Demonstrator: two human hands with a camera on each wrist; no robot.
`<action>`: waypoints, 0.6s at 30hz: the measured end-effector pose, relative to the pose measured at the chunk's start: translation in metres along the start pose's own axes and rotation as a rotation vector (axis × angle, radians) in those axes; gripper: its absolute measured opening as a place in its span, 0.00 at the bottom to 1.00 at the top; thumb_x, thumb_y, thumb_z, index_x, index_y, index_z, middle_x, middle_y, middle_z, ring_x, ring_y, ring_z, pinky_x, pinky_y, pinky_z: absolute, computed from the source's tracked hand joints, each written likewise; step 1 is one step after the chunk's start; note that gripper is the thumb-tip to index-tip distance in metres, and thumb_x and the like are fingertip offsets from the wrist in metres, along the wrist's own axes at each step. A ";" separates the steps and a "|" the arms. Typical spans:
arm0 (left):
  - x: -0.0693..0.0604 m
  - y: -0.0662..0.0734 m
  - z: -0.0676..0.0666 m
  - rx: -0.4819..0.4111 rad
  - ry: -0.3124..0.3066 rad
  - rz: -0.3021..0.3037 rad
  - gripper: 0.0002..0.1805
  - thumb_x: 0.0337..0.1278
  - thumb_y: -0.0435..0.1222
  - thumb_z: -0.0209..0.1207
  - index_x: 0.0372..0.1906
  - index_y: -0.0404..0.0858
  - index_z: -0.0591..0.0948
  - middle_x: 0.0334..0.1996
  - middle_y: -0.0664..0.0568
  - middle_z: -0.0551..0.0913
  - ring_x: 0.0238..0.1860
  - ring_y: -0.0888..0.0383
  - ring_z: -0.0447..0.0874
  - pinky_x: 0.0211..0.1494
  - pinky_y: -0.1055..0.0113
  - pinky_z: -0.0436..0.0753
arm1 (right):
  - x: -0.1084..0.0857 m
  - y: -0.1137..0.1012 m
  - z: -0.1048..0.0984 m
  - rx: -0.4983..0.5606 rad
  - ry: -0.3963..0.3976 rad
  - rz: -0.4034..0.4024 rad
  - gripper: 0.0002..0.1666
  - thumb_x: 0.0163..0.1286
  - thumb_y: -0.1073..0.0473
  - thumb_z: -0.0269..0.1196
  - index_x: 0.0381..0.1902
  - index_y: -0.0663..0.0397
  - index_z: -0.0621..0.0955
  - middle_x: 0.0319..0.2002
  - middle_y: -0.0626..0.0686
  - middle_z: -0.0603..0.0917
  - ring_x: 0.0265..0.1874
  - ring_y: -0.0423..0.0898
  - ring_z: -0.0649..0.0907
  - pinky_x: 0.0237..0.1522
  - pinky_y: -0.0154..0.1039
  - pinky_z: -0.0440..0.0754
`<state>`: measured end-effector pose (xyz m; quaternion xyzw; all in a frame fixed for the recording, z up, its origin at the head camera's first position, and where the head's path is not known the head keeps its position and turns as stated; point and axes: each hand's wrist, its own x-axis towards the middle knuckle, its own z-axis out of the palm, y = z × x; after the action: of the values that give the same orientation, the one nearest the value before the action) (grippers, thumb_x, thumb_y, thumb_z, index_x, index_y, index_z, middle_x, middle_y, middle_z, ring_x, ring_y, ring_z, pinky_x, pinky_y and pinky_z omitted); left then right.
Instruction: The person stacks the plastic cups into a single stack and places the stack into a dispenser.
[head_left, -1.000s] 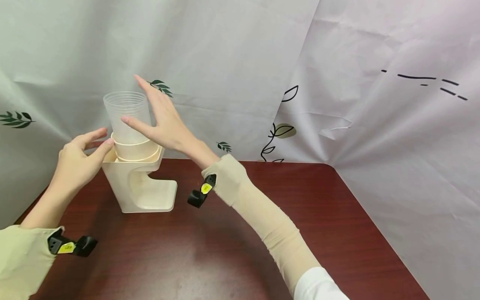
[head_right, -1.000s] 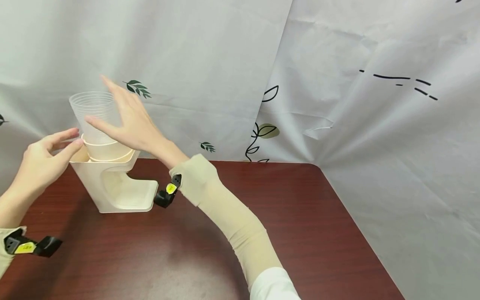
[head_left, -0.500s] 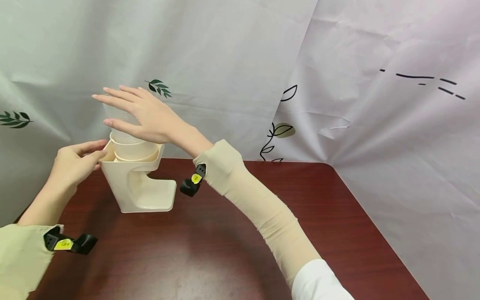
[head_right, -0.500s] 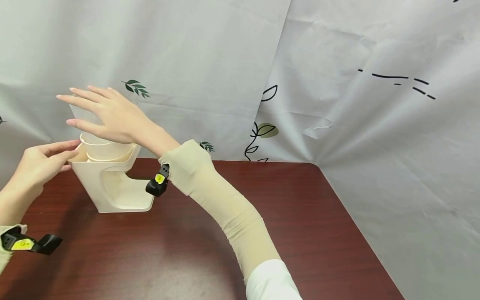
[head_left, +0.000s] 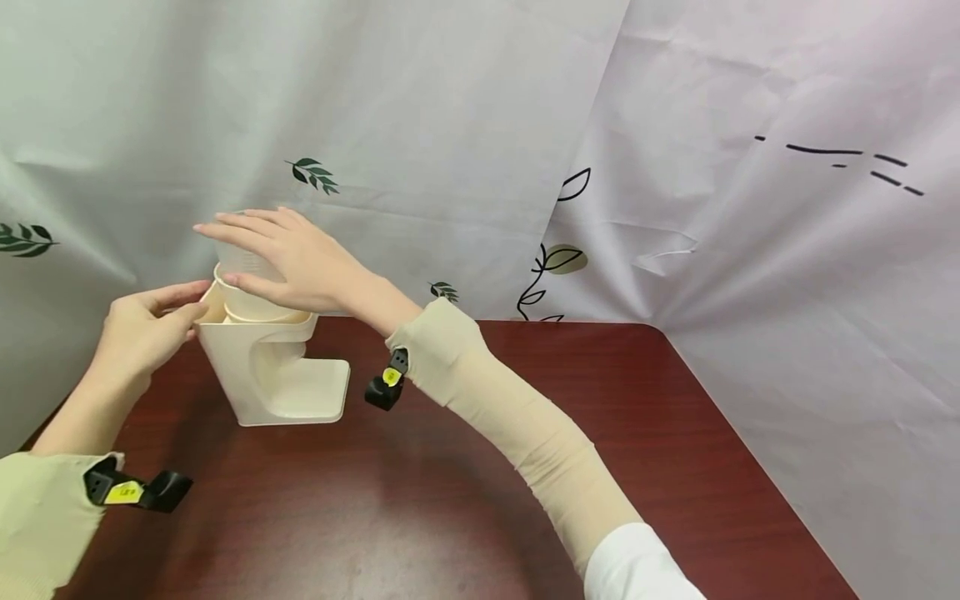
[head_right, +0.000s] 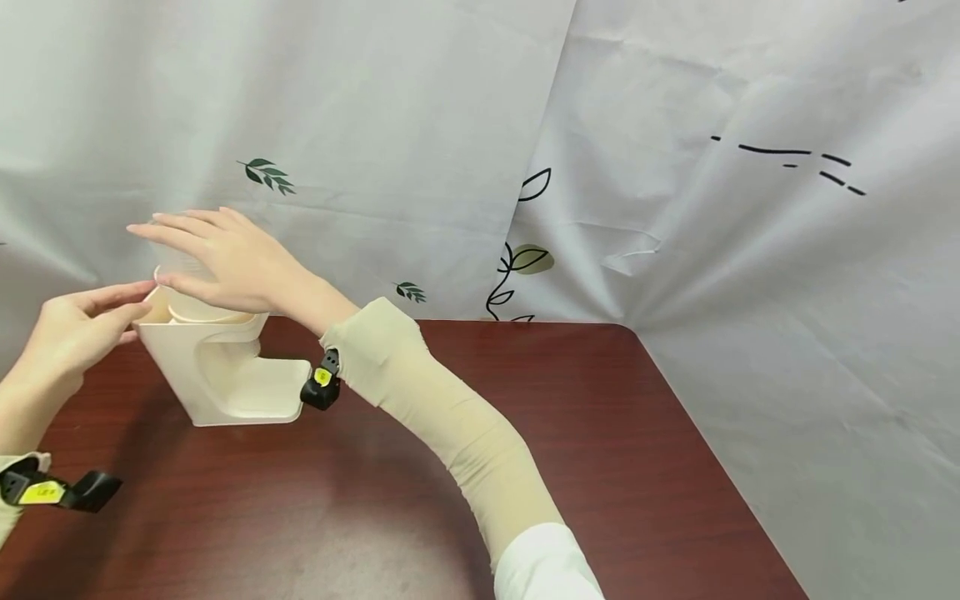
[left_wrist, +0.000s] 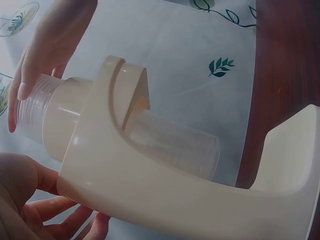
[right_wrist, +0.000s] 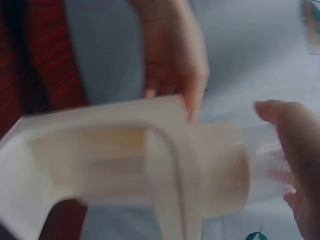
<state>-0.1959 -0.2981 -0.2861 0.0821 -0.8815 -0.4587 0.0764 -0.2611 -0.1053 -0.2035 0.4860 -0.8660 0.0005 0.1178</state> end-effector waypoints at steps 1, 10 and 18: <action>0.000 0.000 0.000 0.004 0.004 0.003 0.31 0.69 0.47 0.45 0.70 0.33 0.63 0.67 0.28 0.63 0.23 0.89 0.69 0.28 0.87 0.72 | 0.000 -0.001 0.001 -0.006 -0.004 -0.002 0.34 0.74 0.34 0.40 0.75 0.28 0.51 0.75 0.36 0.52 0.74 0.31 0.49 0.74 0.29 0.39; -0.017 0.006 0.020 0.074 0.389 0.258 0.24 0.63 0.41 0.51 0.63 0.38 0.74 0.54 0.41 0.82 0.34 0.80 0.71 0.41 0.77 0.67 | -0.018 0.001 0.000 0.026 0.037 0.099 0.40 0.73 0.32 0.41 0.76 0.30 0.43 0.76 0.33 0.44 0.75 0.31 0.41 0.74 0.33 0.32; -0.045 0.044 0.078 0.093 0.802 0.924 0.23 0.57 0.41 0.52 0.54 0.34 0.81 0.52 0.40 0.82 0.58 0.40 0.75 0.68 0.54 0.68 | -0.109 0.029 0.026 0.072 0.294 0.229 0.39 0.74 0.38 0.47 0.76 0.42 0.51 0.76 0.43 0.54 0.76 0.38 0.46 0.76 0.39 0.35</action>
<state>-0.1721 -0.2017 -0.2965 -0.1389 -0.7477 -0.2726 0.5893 -0.2361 -0.0015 -0.2480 0.3830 -0.8884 0.1159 0.2249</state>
